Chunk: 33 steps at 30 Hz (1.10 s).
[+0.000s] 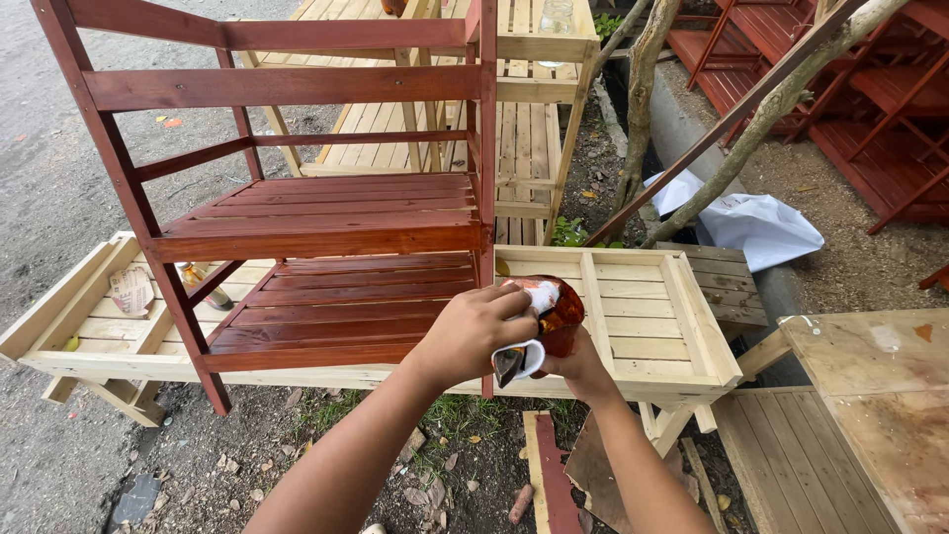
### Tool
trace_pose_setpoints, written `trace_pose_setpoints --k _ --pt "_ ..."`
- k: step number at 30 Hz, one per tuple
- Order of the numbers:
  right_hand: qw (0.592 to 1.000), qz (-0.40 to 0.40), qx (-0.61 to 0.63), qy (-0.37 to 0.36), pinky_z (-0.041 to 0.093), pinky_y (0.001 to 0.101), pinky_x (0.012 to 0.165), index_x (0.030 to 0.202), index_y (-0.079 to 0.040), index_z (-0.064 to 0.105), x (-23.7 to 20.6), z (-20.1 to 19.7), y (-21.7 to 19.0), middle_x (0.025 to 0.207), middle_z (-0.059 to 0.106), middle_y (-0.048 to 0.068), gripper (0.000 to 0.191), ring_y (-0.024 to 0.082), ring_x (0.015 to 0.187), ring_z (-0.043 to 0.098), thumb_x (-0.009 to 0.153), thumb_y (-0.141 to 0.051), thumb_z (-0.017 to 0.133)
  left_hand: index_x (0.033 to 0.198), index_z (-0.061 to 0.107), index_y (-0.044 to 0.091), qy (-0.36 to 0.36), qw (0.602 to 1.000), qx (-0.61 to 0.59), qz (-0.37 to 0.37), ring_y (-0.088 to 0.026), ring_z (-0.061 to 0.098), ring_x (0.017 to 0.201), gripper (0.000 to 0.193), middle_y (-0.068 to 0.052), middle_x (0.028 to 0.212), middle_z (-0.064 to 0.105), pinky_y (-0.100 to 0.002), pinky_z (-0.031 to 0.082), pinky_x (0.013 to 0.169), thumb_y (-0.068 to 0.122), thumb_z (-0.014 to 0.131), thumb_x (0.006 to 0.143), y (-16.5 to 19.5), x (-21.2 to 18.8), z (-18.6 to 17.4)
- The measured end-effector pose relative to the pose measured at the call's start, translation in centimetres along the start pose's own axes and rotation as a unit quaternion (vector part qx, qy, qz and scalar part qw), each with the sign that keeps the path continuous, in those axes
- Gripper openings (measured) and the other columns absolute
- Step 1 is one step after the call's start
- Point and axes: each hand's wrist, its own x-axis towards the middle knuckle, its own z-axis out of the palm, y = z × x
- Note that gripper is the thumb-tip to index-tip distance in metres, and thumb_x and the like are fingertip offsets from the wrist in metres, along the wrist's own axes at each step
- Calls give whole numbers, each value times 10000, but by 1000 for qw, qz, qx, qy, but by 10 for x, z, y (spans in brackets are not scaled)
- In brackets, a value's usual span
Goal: The person applies reddish-brown wood stain to a wooden tiered shelf unit outdoors. They dip a cloth-wrapped applicator into a container of stain and wipe it across the shelf slats, rails, and legs, working over different surfaces of the rack.
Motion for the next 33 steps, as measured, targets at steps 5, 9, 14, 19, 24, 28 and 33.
trace_pose_setpoints --k 5,9,14,19,24,28,33 --pt "999 -30 -17 -7 573 345 914 1385 -38 532 -5 3 -10 1215 673 51 879 177 1102 659 671 -296 975 1027 659 82 45 998 -25 -29 -326 681 998 365 -100 1062 658 -431 557 801 162 773 689 7 3 6" --pt "996 -57 -65 11 532 359 1039 1438 -80 454 -2 8 -13 1319 622 44 982 184 1223 615 626 -283 968 904 700 91 62 979 -107 -159 -332 683 790 311 -83 872 669 -427 552 676 149 810 619 8 15 2" --pt "997 -25 -68 13 544 386 979 1402 -43 479 8 7 -16 1259 637 90 959 216 1159 627 623 -311 970 868 687 52 84 968 -139 -190 -362 669 743 400 -106 817 662 -422 541 636 113 821 495 26 20 -12" --pt "996 -44 -59 48 542 364 996 1409 -52 464 15 3 -20 1258 631 96 903 208 1162 636 684 -347 914 923 703 34 175 946 -177 -210 -291 736 818 261 -115 908 709 -348 580 729 39 817 688 14 21 -31" --pt "995 -20 -47 82 520 434 889 1434 -82 422 23 0 -23 1258 601 101 945 243 1124 596 656 -333 897 1004 716 21 267 940 -139 -159 -250 771 950 194 -131 1032 751 -323 609 825 44 815 840 -51 33 -38" --pt "993 -59 -62 82 513 406 1013 1440 -70 412 29 -7 -28 1308 592 87 942 236 1216 582 677 -334 895 1042 716 21 267 943 -145 -138 -257 775 991 190 -139 1077 760 -321 607 869 6 772 861 -121 52 -42" --pt "992 -44 -70 94 521 416 992 1436 -55 431 38 -16 -36 1304 604 108 948 249 1199 594 659 -326 903 983 718 13 189 953 -164 -170 -251 714 818 207 -145 922 740 -328 556 758 -2 773 784 -195 81 -38"
